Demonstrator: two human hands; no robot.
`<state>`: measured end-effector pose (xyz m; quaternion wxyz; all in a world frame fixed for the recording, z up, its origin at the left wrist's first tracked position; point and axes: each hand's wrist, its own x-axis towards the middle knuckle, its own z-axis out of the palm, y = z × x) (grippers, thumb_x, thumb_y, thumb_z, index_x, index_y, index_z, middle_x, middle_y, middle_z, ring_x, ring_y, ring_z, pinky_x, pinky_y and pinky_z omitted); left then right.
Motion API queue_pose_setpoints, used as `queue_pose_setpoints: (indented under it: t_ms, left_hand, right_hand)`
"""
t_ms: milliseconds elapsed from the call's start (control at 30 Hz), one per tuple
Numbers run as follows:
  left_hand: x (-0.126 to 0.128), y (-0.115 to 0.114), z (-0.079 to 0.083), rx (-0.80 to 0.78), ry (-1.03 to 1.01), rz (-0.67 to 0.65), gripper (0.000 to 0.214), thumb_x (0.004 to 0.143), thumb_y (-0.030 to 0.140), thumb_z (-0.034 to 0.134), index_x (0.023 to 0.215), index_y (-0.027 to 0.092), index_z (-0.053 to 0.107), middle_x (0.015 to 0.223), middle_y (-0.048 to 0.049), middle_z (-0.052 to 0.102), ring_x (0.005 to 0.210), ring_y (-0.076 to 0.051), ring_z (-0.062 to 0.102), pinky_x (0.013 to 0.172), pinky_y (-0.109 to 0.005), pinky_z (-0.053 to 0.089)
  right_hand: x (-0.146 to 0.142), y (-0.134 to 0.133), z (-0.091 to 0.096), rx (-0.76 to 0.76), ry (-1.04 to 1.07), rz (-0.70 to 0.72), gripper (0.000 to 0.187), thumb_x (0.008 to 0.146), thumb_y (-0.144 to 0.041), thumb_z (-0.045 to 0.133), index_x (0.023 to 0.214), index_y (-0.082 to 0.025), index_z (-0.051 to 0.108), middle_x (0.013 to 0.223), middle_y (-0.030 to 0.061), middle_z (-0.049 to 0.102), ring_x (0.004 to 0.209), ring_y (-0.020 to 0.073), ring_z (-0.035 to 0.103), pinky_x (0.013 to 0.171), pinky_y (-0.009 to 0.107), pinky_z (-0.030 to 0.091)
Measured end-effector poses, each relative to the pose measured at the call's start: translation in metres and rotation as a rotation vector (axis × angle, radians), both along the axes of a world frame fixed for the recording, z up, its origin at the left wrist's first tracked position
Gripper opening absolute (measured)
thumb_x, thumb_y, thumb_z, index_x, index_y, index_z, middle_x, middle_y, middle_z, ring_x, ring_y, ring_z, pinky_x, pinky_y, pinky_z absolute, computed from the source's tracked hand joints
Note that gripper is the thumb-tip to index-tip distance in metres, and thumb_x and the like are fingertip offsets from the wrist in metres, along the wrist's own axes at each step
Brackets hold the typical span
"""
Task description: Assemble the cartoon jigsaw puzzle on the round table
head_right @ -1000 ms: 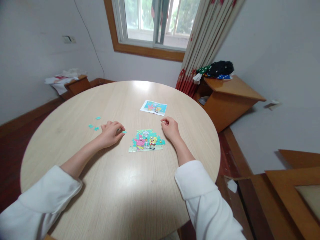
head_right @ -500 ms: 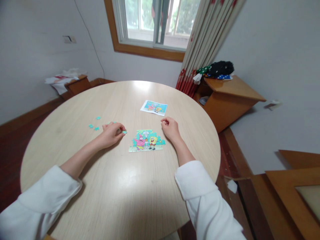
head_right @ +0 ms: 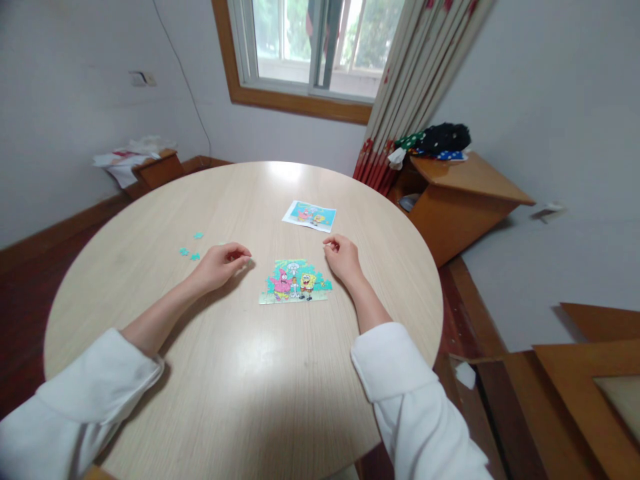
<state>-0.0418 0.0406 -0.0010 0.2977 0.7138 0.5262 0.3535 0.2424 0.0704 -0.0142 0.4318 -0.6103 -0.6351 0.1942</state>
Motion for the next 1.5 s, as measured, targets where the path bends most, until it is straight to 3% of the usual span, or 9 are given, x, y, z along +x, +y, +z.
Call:
queue_pose_setpoints:
  t_ms: [200, 400, 633, 867, 1200, 1500]
  left_hand:
    - [0.0031, -0.0002, 0.0037, -0.154, -0.309, 0.039, 0.017, 0.071, 0.032, 0.064, 0.073, 0.016, 0.061, 0.063, -0.0023, 0.062, 0.057, -0.014, 0.058, 0.060, -0.029, 0.046]
    - [0.0036, -0.0026, 0.0042, -0.231, -0.423, 0.017, 0.020, 0.069, 0.033, 0.068, 0.076, 0.015, 0.060, 0.058, -0.0016, 0.060, 0.053, -0.014, 0.058, 0.059, -0.031, 0.048]
    - [0.0009, -0.0024, 0.0019, -0.253, -0.378, -0.051, 0.020, 0.072, 0.018, 0.064, 0.091, 0.013, 0.066, 0.073, -0.0054, 0.067, 0.063, -0.013, 0.061, 0.068, -0.031, 0.049]
    - [0.0007, 0.0001, -0.0021, -0.278, -0.381, -0.067, 0.027, 0.074, 0.018, 0.062, 0.099, 0.011, 0.066, 0.095, -0.0133, 0.070, 0.068, -0.013, 0.063, 0.070, -0.032, 0.049]
    - [0.0040, -0.0025, 0.0008, -0.357, -0.454, -0.069, 0.027, 0.075, 0.015, 0.063, 0.101, 0.008, 0.065, 0.086, -0.0127, 0.072, 0.067, -0.014, 0.065, 0.074, -0.033, 0.050]
    - [0.0027, -0.0032, -0.0010, -0.314, -0.390, -0.100, 0.033, 0.077, 0.021, 0.063, 0.107, 0.008, 0.064, 0.071, -0.0070, 0.070, 0.066, -0.015, 0.064, 0.074, -0.034, 0.050]
  right_hand:
    - [0.0003, -0.0001, 0.0005, -0.002, -0.008, 0.006, 0.017, 0.065, -0.021, 0.050, 0.073, -0.016, 0.064, 0.062, -0.0008, 0.053, 0.058, 0.0136, 0.046, 0.063, 0.029, 0.040]
    - [0.0002, 0.0002, -0.0003, -0.009, -0.005, -0.004, 0.017, 0.064, -0.020, 0.050, 0.073, -0.016, 0.064, 0.061, -0.0013, 0.052, 0.058, 0.0135, 0.046, 0.064, 0.029, 0.040]
    - [0.0000, -0.0007, 0.0008, -0.003, -0.005, 0.001, 0.016, 0.064, -0.020, 0.050, 0.072, -0.017, 0.064, 0.061, -0.0014, 0.052, 0.058, 0.0136, 0.046, 0.064, 0.029, 0.040]
    - [0.0014, 0.0001, -0.0002, 0.005, -0.005, 0.011, 0.016, 0.065, -0.020, 0.050, 0.073, -0.017, 0.064, 0.061, -0.0015, 0.052, 0.058, 0.0134, 0.045, 0.064, 0.028, 0.040]
    - [0.0004, 0.0007, -0.0004, -0.010, -0.004, 0.003, 0.018, 0.064, -0.020, 0.049, 0.074, -0.015, 0.064, 0.062, -0.0011, 0.052, 0.058, 0.0135, 0.047, 0.063, 0.028, 0.039]
    - [0.0015, 0.0005, -0.0008, 0.002, 0.002, 0.018, 0.017, 0.064, -0.022, 0.049, 0.072, -0.017, 0.063, 0.061, -0.0012, 0.052, 0.057, 0.0134, 0.044, 0.063, 0.029, 0.039]
